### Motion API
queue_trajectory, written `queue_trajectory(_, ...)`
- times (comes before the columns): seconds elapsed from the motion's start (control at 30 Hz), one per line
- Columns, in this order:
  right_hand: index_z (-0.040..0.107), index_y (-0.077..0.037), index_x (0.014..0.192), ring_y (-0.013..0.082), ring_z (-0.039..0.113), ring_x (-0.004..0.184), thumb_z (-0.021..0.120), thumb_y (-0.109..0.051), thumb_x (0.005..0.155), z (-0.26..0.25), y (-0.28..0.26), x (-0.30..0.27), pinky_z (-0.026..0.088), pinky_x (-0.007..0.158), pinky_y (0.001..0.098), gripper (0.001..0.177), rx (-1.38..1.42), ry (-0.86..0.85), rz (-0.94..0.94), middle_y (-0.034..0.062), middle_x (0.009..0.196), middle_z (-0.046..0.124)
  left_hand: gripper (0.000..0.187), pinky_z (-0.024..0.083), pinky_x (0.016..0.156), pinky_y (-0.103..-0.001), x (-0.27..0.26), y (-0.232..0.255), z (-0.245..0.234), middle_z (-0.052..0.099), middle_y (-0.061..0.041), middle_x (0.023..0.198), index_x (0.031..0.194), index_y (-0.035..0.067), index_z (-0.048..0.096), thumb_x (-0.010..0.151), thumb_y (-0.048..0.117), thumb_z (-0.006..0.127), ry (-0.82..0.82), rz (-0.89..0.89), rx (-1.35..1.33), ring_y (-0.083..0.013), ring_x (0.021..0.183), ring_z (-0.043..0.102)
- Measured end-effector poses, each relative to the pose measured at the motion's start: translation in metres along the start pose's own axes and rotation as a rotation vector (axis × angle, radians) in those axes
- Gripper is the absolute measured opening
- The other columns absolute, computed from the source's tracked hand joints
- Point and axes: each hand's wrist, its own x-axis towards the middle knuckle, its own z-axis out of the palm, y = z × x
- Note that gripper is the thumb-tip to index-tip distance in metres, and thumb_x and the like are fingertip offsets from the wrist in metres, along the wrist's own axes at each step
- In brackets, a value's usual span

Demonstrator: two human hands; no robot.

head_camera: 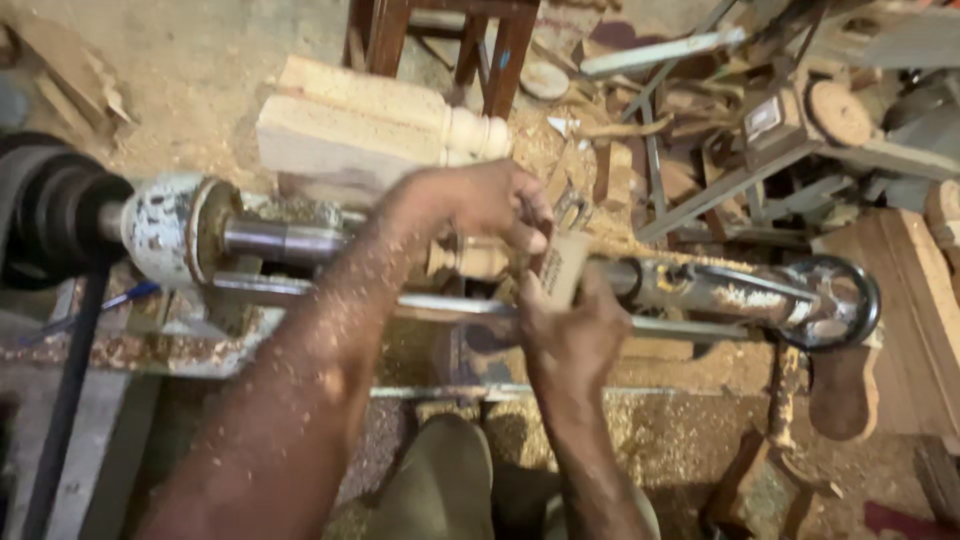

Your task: The person uses sandpaper and chisels to shape and smooth a wooden furniture leg rotating on a lathe.

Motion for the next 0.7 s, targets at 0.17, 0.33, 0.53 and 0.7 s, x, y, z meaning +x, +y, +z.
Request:
queue_trajectory(0.17, 0.065, 0.0, 0.098, 0.0147, 0.067, 0.056, 0.078, -0.009, 0.089, 0.017, 0.01, -0.01, 0.056, 0.042, 0.028, 0.018, -0.197, 0.114, -0.356, 0.0095, 0.074, 0.071, 0.03, 0.054, 0.075, -0.039, -0.018, 0.006, -0.001, 0.078, -0.004, 0.102, 0.11, 0.018, 0.078, 0.08, 0.022, 0.082, 0.027, -0.16, 0.049, -0.0194, 0.086, 0.066)
queue_trajectory(0.33, 0.066, -0.004, 0.094, 0.013, 0.067, 0.057, 0.08, -0.012, 0.093, 0.025, 0.022, -0.018, 0.054, 0.045, 0.029, 0.017, -0.214, 0.222, -0.399, 0.0068, 0.073, 0.07, 0.029, 0.055, 0.074, -0.041, -0.022, 0.01, 0.0, 0.076, -0.003, 0.097, 0.106, 0.019, 0.077, 0.079, 0.028, 0.084, 0.037, -0.189, 0.044, -0.017, 0.083, 0.067)
queue_trajectory(0.53, 0.064, -0.002, 0.093, 0.0121, 0.066, 0.054, 0.079, -0.018, 0.098, 0.031, 0.041, -0.008, 0.053, 0.046, 0.0272, 0.023, -0.225, 0.299, -0.381, 0.0088, 0.076, 0.071, 0.024, 0.054, 0.079, -0.038, -0.01, 0.004, 0.005, 0.078, -0.004, 0.096, 0.099, 0.012, 0.078, 0.084, 0.03, 0.083, 0.055, -0.04, 0.142, -0.0162, 0.084, 0.069)
queue_trajectory(0.7, 0.069, -0.004, 0.1, 0.013, 0.071, 0.061, 0.076, -0.021, 0.094, 0.008, 0.019, -0.007, 0.06, 0.046, 0.0276, 0.019, 0.035, 0.198, -0.2, 0.0079, 0.082, 0.074, 0.011, 0.06, 0.076, -0.042, -0.005, 0.006, 0.012, 0.076, -0.007, 0.093, 0.091, 0.007, 0.072, 0.081, 0.008, 0.077, 0.028, -0.058, -0.129, -0.0194, 0.079, 0.07)
